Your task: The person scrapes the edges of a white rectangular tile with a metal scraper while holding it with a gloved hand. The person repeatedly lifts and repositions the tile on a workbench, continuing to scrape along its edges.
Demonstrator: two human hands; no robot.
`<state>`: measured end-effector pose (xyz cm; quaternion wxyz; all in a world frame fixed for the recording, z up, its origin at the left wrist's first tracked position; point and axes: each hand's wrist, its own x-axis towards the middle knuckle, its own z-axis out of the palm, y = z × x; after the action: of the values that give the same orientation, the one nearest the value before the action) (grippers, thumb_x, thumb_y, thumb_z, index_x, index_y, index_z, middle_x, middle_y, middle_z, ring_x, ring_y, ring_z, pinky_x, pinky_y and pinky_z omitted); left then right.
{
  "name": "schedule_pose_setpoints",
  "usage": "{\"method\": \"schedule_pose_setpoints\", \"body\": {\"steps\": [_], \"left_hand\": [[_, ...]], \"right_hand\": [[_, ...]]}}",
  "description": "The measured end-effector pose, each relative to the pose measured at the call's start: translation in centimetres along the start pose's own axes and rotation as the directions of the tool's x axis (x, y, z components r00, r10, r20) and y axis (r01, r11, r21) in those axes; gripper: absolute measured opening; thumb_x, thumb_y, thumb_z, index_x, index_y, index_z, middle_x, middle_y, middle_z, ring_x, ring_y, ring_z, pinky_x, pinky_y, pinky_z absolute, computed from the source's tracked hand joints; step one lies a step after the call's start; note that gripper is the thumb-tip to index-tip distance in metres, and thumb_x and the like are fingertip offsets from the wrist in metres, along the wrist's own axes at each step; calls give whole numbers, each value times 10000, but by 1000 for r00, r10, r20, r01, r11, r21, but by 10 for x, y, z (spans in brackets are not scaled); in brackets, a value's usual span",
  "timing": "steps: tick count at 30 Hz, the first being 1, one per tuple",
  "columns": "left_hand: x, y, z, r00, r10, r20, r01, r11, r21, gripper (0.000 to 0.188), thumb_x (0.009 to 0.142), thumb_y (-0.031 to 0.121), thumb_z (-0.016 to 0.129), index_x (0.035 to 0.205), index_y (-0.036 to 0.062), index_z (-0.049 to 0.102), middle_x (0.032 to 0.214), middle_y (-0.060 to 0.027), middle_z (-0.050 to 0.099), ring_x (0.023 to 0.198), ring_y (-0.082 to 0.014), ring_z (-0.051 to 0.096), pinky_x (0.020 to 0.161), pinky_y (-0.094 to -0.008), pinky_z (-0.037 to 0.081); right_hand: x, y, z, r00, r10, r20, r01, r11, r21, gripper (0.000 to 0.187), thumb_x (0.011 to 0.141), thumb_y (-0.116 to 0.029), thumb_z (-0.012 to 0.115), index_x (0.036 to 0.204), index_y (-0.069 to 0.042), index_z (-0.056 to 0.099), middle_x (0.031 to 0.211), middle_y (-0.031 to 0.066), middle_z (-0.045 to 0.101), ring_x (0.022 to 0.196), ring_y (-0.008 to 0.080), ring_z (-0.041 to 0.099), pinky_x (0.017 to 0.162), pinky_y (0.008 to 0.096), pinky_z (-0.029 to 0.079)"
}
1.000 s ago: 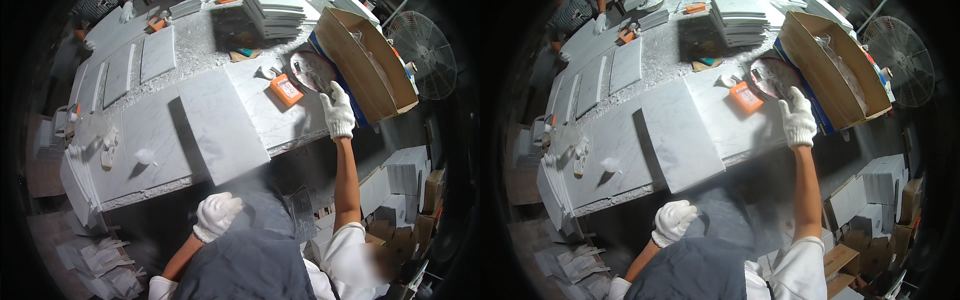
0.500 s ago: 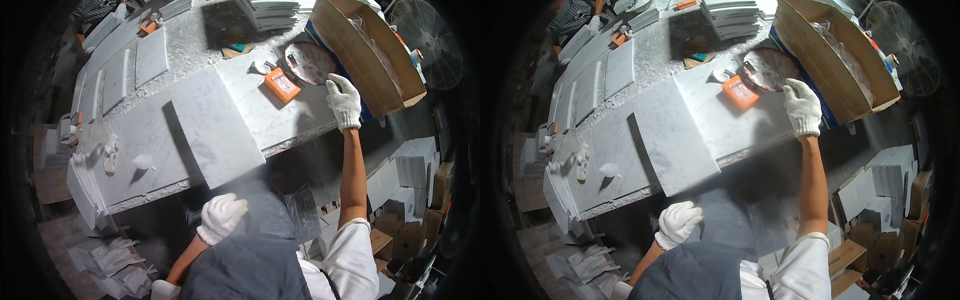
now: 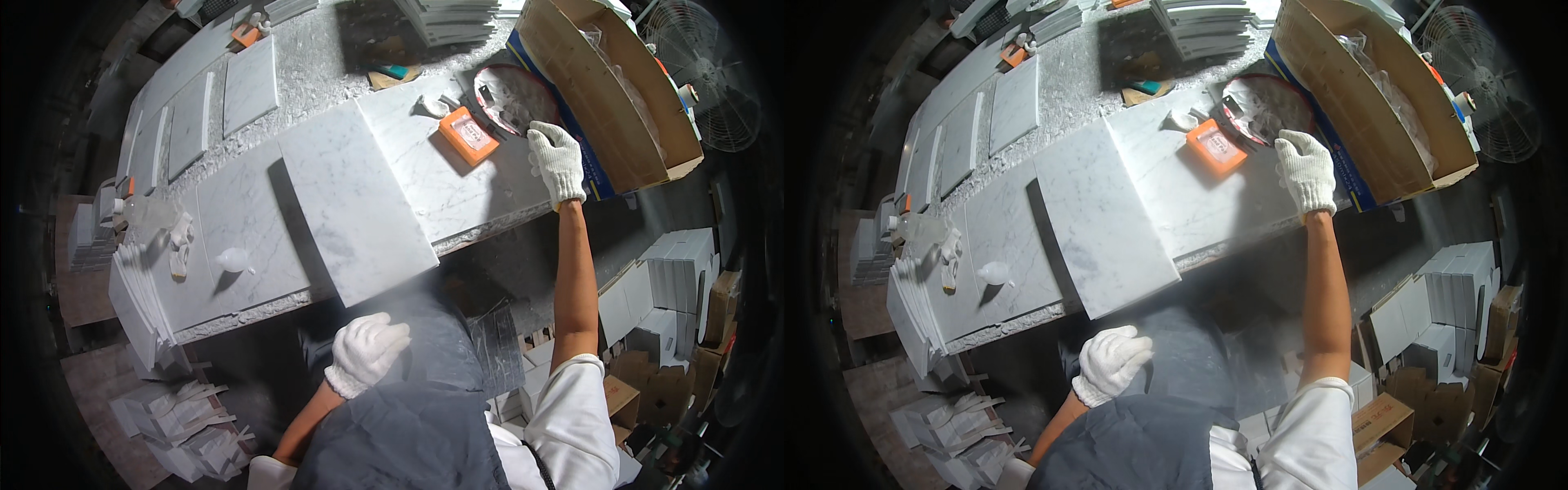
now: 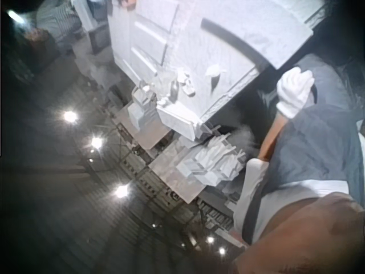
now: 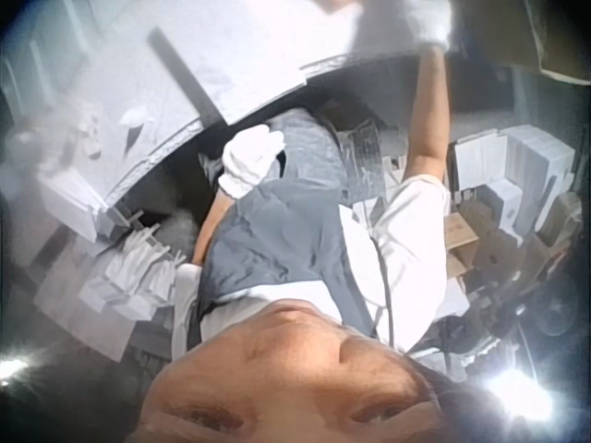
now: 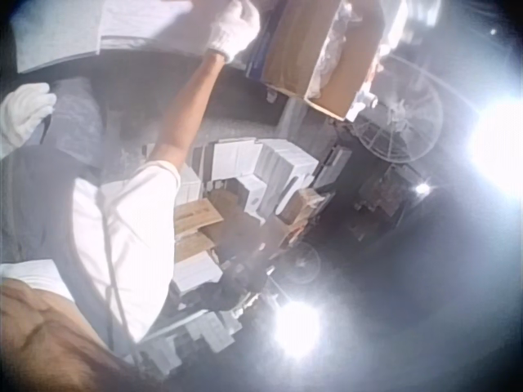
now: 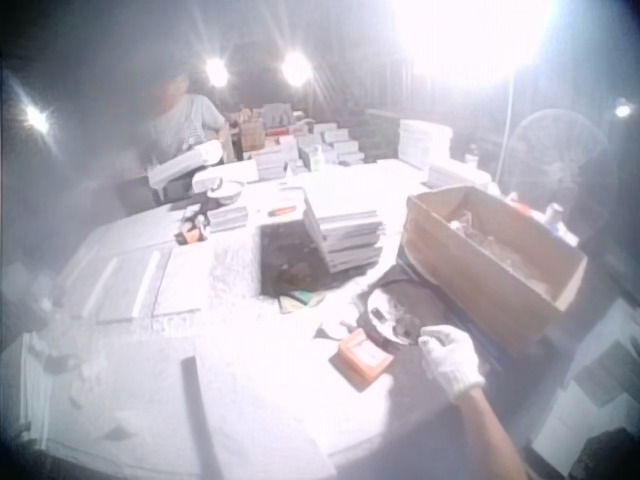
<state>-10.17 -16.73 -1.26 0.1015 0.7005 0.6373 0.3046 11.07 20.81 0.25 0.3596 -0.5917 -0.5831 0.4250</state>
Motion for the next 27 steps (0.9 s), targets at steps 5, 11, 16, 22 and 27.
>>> {"method": "schedule_pose_setpoints", "body": {"steps": [5,11,16,22,27], "left_hand": [[0,1,0,999,-26,20,26,1000,-2,170,830,234,790,949,124,740,907,-43,723,918,-282,693,801,-385,552],[2,1,0,1000,-19,22,19,1000,0,160,846,230,779,949,117,733,903,-24,728,927,-278,698,815,-387,553],[2,-3,2,1000,3,6,-3,1000,-31,211,798,227,813,989,155,762,943,-70,720,916,-284,681,773,-385,551],[5,-5,2,999,-44,-18,43,999,-22,173,799,233,816,915,114,771,909,-73,736,875,-286,704,746,-381,558],[5,-7,3,1000,6,-24,-5,1000,22,181,832,266,764,994,185,758,924,-43,682,853,-252,669,657,-357,535]], "right_hand": [[4,8,-1,999,-7,42,4,998,65,285,948,-198,730,1167,-16,743,838,43,715,635,98,636,539,269,527],[9,15,-2,994,62,92,-76,984,163,300,941,-201,737,1177,-15,746,851,42,719,662,102,639,559,271,535],[11,18,-2,995,66,76,-77,984,159,324,951,-223,739,1212,-31,738,851,14,693,659,86,607,563,261,524],[-7,15,-11,994,55,95,-76,971,226,357,986,-237,710,1270,-21,699,900,-3,688,687,62,582,544,223,474],[-70,6,-10,975,81,209,-140,948,285,379,979,-220,722,1256,37,684,860,37,687,556,66,554,482,217,447]]}}
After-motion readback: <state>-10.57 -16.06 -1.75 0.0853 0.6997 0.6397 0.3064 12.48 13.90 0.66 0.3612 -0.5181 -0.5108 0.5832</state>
